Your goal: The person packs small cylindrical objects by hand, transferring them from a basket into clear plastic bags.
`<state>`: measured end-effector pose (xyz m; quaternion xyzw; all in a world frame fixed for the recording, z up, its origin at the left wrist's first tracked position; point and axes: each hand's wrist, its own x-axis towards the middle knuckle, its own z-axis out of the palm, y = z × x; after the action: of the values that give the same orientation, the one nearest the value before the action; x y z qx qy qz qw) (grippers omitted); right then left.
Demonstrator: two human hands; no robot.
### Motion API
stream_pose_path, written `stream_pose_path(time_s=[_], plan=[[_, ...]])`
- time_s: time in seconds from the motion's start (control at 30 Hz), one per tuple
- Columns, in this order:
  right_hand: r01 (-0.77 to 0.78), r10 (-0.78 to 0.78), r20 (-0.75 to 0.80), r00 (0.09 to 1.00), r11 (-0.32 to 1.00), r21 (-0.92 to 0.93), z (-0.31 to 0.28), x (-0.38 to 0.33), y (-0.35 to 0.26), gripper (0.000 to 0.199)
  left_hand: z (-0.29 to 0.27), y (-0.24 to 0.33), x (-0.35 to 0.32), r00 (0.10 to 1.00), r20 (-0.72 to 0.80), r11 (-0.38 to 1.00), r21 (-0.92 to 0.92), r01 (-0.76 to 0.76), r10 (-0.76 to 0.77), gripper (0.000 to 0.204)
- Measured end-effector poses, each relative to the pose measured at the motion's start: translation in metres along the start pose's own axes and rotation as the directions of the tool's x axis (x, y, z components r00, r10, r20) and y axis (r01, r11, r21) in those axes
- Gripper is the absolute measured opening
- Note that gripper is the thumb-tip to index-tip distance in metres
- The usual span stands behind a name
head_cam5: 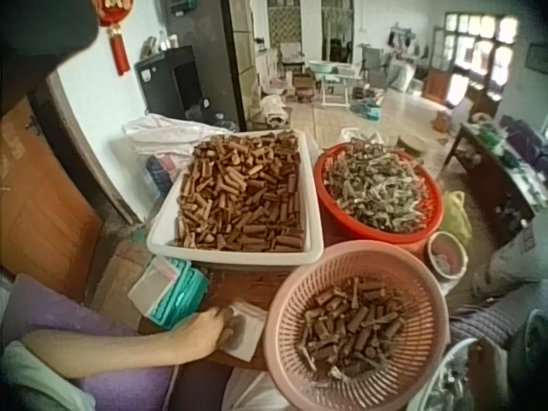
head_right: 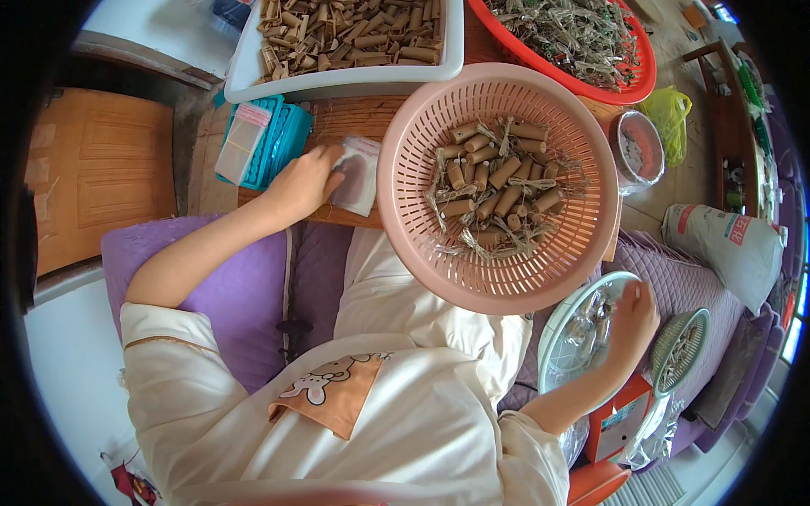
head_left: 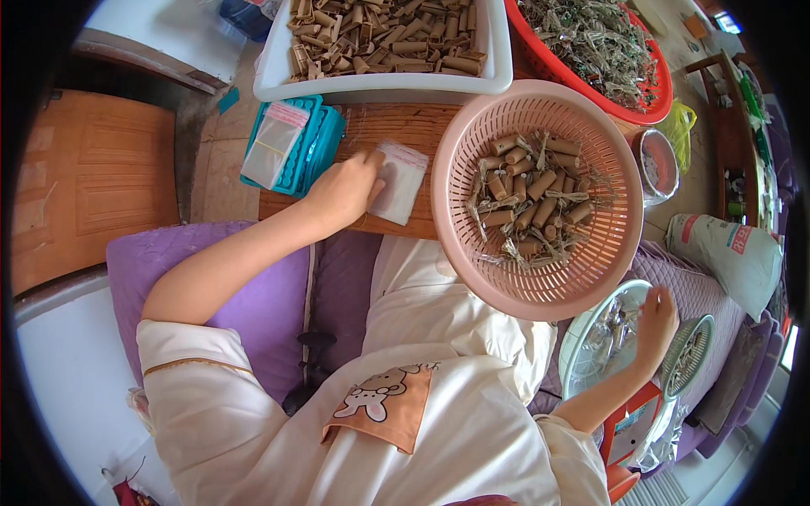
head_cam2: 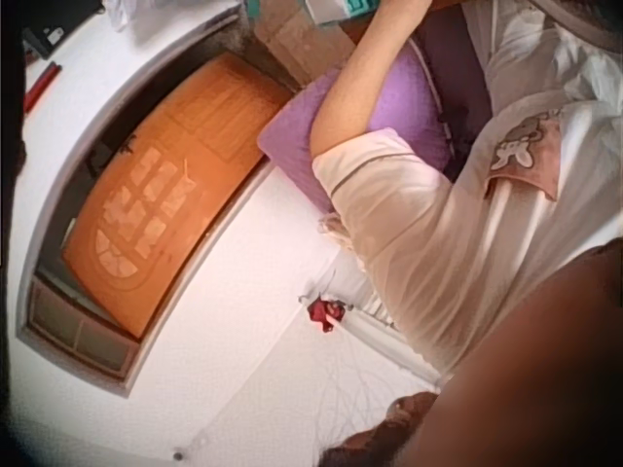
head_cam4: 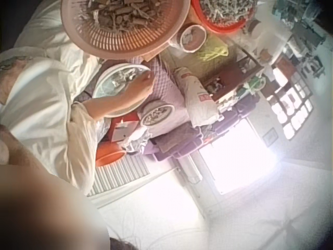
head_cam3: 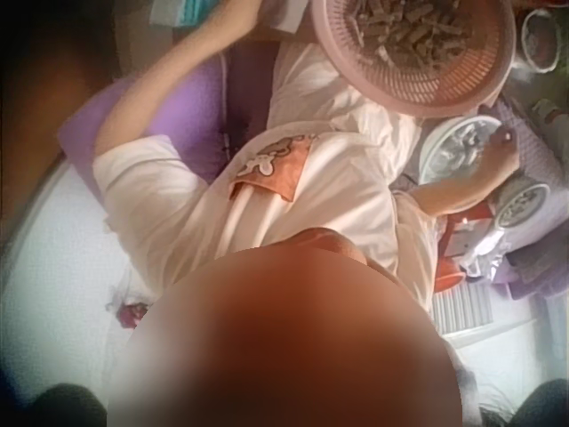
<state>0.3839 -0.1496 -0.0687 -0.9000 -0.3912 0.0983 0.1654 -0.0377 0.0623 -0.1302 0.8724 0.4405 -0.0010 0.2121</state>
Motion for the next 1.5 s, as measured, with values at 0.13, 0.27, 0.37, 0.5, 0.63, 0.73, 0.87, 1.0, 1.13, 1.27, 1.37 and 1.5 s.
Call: stream_pose_path(time_s=[0.13,0.27,0.37,0.5,0.63,0.73,0.87,1.0,1.13,1.27,1.37,1.5], plan=[[0.461,-0.499,0.178,0.848,0.861,0.214,0.023,-0.006,-0.153,0.014,0.007,-0.01,0.002,0.984,-0.029,0.983,-0.066,0.171,-0.174,0.036],[0.727,-0.725,0.356,0.589,0.668,0.159,0.088,0.008,-0.194,0.018,0.02,-0.026,0.002,0.982,-0.155,0.991,-0.102,0.091,-0.106,0.036],[0.752,-0.65,0.482,0.588,0.659,-0.028,0.119,0.02,-0.202,0.024,0.021,-0.025,0.011,0.965,0.027,0.912,-0.322,0.255,-0.26,0.029],[0.739,-0.595,0.54,0.595,0.67,-0.075,0.124,0.025,-0.214,0.028,0.026,-0.03,0.007,0.946,0.057,0.868,-0.382,0.317,-0.32,0.033],[0.741,-0.6,0.513,0.614,0.662,-0.113,0.128,0.024,-0.212,0.027,0.035,-0.035,0.007,0.956,-0.238,0.961,-0.253,0.11,-0.172,0.036],[0.716,-0.604,0.5,0.621,0.696,-0.049,0.124,0.027,-0.206,0.023,0.036,-0.035,0.008,0.95,-0.24,0.944,-0.308,0.12,-0.199,0.036],[0.53,-0.549,0.54,0.638,0.822,0.209,0.097,0.039,-0.198,0.026,0.024,-0.029,0.01,0.943,-0.032,0.857,-0.428,0.288,-0.333,0.035],[0.312,-0.467,0.608,0.642,0.884,0.349,0.076,0.052,-0.176,0.028,0.023,-0.027,0.012,0.944,-0.065,0.898,-0.335,0.285,-0.324,0.035],[0.098,-0.441,0.622,0.647,0.857,0.506,0.054,0.05,-0.163,0.028,0.03,-0.035,0.01,0.954,-0.217,0.944,-0.3,0.136,-0.206,0.036],[0.639,-0.632,0.34,0.697,0.762,0.106,0.034,0.05,-0.145,0.028,0.029,-0.033,0.011,0.949,-0.266,0.956,-0.278,0.093,-0.17,0.039],[0.44,-0.502,0.331,0.799,0.864,0.247,0.032,0.056,-0.138,0.026,0.015,-0.025,0.012,0.964,-0.15,0.926,-0.342,0.159,-0.221,0.037],[-0.027,-0.333,0.308,0.891,0.64,0.768,0.037,0.051,-0.135,0.026,-0.029,-0.007,0.025,0.98,-0.011,0.953,-0.234,0.193,-0.201,0.027]])
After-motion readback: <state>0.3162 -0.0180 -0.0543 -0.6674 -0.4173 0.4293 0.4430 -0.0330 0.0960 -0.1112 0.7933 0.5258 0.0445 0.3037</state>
